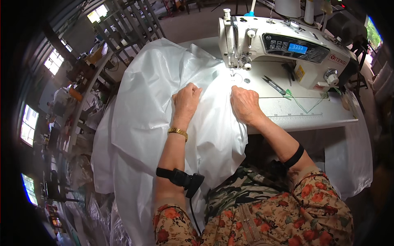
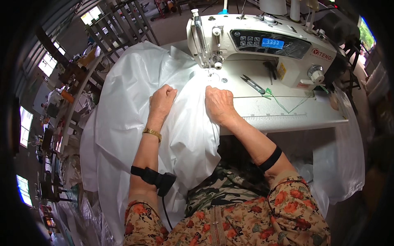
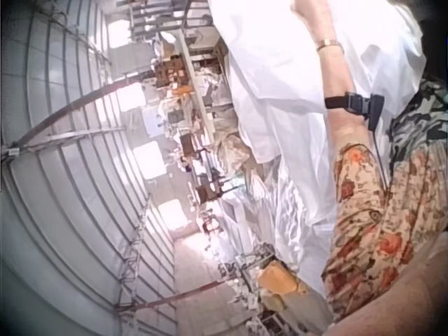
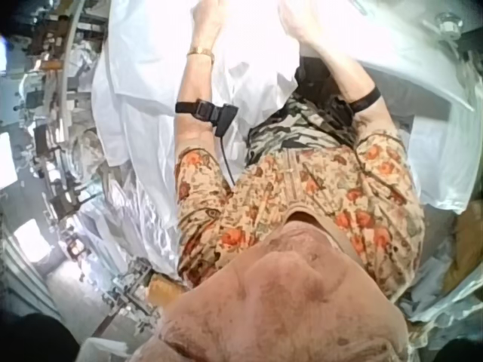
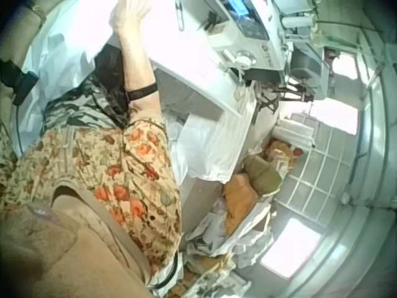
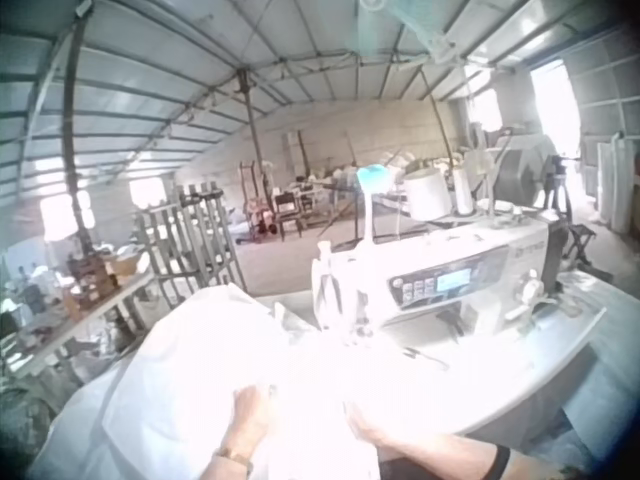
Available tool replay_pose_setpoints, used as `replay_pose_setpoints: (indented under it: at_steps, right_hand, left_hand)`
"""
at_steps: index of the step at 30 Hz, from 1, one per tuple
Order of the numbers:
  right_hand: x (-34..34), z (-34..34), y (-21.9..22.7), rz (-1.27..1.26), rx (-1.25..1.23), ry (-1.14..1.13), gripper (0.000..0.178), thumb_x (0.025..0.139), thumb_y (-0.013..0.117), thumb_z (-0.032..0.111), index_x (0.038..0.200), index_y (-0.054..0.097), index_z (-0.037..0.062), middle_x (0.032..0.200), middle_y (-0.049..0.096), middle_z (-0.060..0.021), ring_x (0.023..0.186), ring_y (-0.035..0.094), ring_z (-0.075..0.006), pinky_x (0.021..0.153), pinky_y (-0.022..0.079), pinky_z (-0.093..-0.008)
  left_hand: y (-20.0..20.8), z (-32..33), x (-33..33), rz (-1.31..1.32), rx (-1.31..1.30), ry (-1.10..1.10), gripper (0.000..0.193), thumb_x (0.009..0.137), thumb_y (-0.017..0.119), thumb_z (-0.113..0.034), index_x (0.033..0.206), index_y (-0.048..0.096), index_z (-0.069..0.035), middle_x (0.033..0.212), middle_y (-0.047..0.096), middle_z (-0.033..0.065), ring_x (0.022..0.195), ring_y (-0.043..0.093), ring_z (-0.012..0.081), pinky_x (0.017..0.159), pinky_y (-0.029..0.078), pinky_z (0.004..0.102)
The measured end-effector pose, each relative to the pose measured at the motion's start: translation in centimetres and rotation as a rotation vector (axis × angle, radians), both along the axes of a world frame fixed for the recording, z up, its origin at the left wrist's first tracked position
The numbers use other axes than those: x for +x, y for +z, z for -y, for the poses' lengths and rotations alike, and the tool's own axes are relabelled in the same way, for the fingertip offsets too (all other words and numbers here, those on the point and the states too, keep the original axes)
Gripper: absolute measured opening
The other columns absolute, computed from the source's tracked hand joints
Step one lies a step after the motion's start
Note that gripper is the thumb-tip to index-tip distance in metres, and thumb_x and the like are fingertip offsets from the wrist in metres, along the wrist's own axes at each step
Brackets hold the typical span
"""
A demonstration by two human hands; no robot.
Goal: Sewing or joining large white plastic sheets using an industrial sewing machine.
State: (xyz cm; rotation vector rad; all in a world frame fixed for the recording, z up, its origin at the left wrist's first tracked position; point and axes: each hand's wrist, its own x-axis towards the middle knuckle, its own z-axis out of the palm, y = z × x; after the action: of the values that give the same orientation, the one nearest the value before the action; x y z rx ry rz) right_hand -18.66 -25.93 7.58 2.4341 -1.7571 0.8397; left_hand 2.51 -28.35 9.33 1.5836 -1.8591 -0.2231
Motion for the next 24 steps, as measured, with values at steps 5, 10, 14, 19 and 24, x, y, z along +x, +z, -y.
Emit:
replay_pose_setpoints:
  at_steps: [5,10,14,19,24]
  right_hand:
    - [-0.3,-0.2,0.4,0.033,0.022,-0.013,0.014,0.086,0.053,0.009,0.078,0.054,-0.0021,0.074,0.063,-0.0213,0.069,0.064,-0.0384,0.065,0.049,-0.0473]
    - [-0.2,-0.3,0.6,-0.005,0.079,-0.026,0.013,0.086,0.054,0.009,0.078,0.053,-0.0017,0.074,0.063,-0.0212,0.068,0.063,-0.0395,0.065,0.048,-0.0465]
    - [-0.4,-0.4,0.3,-0.016,0.063,-0.015,0.013,0.086,0.054,0.009,0.077,0.052,-0.0011,0.073,0.062,-0.0211,0.067,0.061,-0.0398,0.064,0.047,-0.0466]
    - [0.1,-0.3,0.2,-0.012,0.086,-0.005,0.012,0.086,0.055,0.009,0.078,0.052,0.0005,0.072,0.061,-0.0196,0.065,0.061,-0.0385,0.063,0.046,-0.0468]
    - [-0.3,0.0,-0.5,0.007,0.059,0.000,0.011,0.086,0.056,0.009,0.079,0.052,0.0011,0.072,0.061,-0.0183,0.064,0.060,-0.0367,0.062,0.045,-0.0457]
  left_hand:
    - [0.7,0.0,-3.3,0.237,-0.071,-0.120,0.031,0.087,0.063,-0.034,0.080,0.063,-0.003,0.070,0.064,0.0135,0.072,0.062,0.0328,0.078,0.044,0.0440]
    - [2.7,2.0,-3.5,0.134,0.054,-0.174,0.026,0.087,0.060,-0.025,0.081,0.063,0.000,0.076,0.063,0.0214,0.077,0.061,0.0395,0.078,0.045,0.0462]
    - [3.4,7.0,-4.1,0.169,-0.294,-0.114,0.019,0.088,0.061,-0.021,0.086,0.066,-0.002,0.086,0.065,0.0163,0.088,0.061,0.0337,0.080,0.046,0.0444]
    - [1.2,11.0,-4.1,0.455,-0.456,-0.172,0.015,0.085,0.063,-0.022,0.087,0.069,-0.008,0.094,0.065,0.0077,0.097,0.058,0.0251,0.083,0.040,0.0404]
    - [-1.6,11.7,-3.0,0.507,-0.230,-0.170,0.028,0.091,0.057,-0.028,0.108,0.069,-0.008,0.104,0.068,0.0043,0.102,0.058,0.0221,0.084,0.041,0.0395]
